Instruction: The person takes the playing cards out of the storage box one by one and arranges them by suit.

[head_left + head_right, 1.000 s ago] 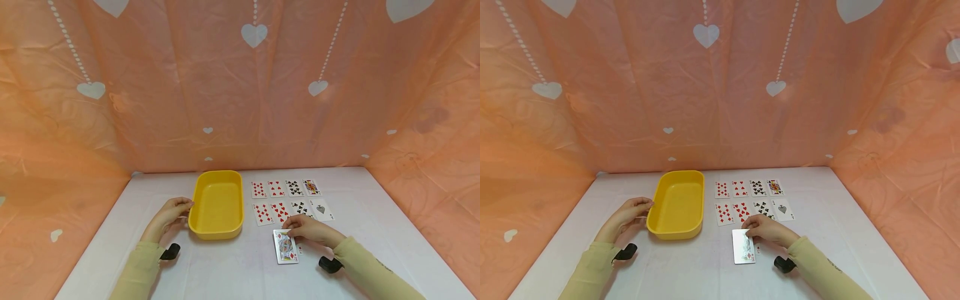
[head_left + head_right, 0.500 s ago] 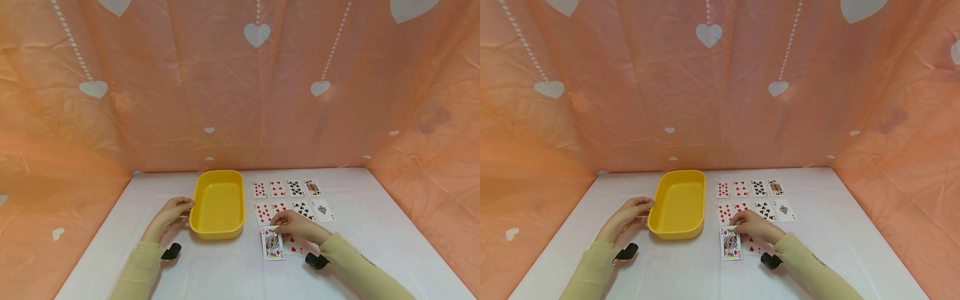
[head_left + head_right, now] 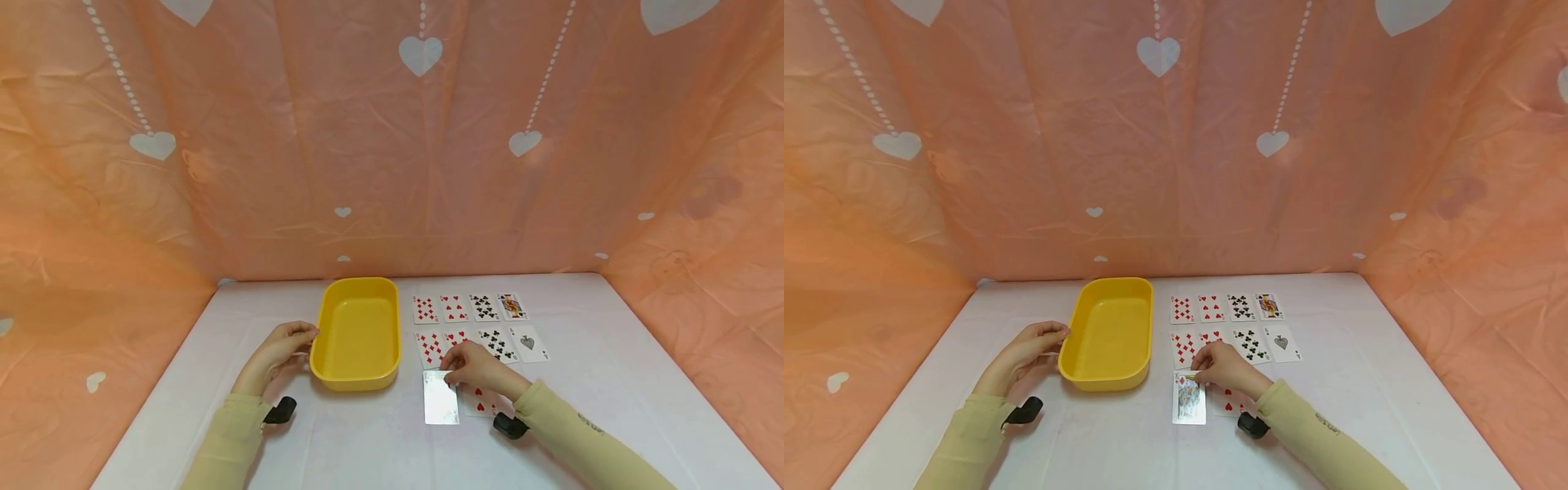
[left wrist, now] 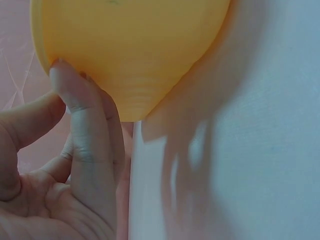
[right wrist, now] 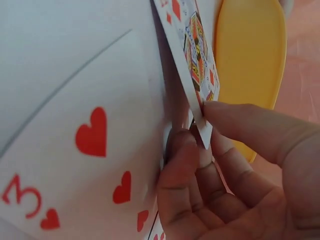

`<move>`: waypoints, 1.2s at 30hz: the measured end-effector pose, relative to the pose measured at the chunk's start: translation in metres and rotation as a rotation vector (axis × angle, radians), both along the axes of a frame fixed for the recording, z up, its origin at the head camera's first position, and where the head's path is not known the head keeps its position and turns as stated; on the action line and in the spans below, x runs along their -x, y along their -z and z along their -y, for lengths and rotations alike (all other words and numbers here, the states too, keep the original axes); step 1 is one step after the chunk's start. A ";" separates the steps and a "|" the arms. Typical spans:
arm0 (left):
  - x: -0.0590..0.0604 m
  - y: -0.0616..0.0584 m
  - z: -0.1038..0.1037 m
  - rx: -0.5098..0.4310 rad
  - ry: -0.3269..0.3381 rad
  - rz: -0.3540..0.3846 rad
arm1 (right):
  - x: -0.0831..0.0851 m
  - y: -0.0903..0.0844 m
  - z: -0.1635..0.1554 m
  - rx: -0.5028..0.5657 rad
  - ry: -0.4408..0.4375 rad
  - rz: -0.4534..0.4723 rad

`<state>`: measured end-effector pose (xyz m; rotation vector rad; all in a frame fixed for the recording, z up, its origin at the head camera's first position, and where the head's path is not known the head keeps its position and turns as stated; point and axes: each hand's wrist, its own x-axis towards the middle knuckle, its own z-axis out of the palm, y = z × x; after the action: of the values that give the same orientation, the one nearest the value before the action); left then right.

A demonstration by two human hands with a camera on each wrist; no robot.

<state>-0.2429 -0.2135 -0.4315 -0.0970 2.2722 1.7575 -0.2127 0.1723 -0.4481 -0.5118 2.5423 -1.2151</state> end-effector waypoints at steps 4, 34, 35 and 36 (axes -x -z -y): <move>0.000 -0.001 0.001 -0.003 0.003 -0.001 | -0.002 0.000 0.000 -0.021 0.006 -0.032; 0.000 -0.001 0.004 -0.063 0.018 -0.010 | -0.025 -0.001 -0.063 0.417 -0.008 0.338; 0.000 -0.001 0.004 -0.060 0.017 -0.007 | -0.025 -0.001 -0.064 0.409 -0.010 0.334; 0.000 -0.001 0.004 -0.059 0.011 -0.005 | -0.026 -0.001 -0.064 0.402 -0.012 0.331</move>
<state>-0.2433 -0.2172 -0.4305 -0.0685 2.2182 1.8189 -0.1871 0.2365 -0.4470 -0.3681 2.0263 -1.6622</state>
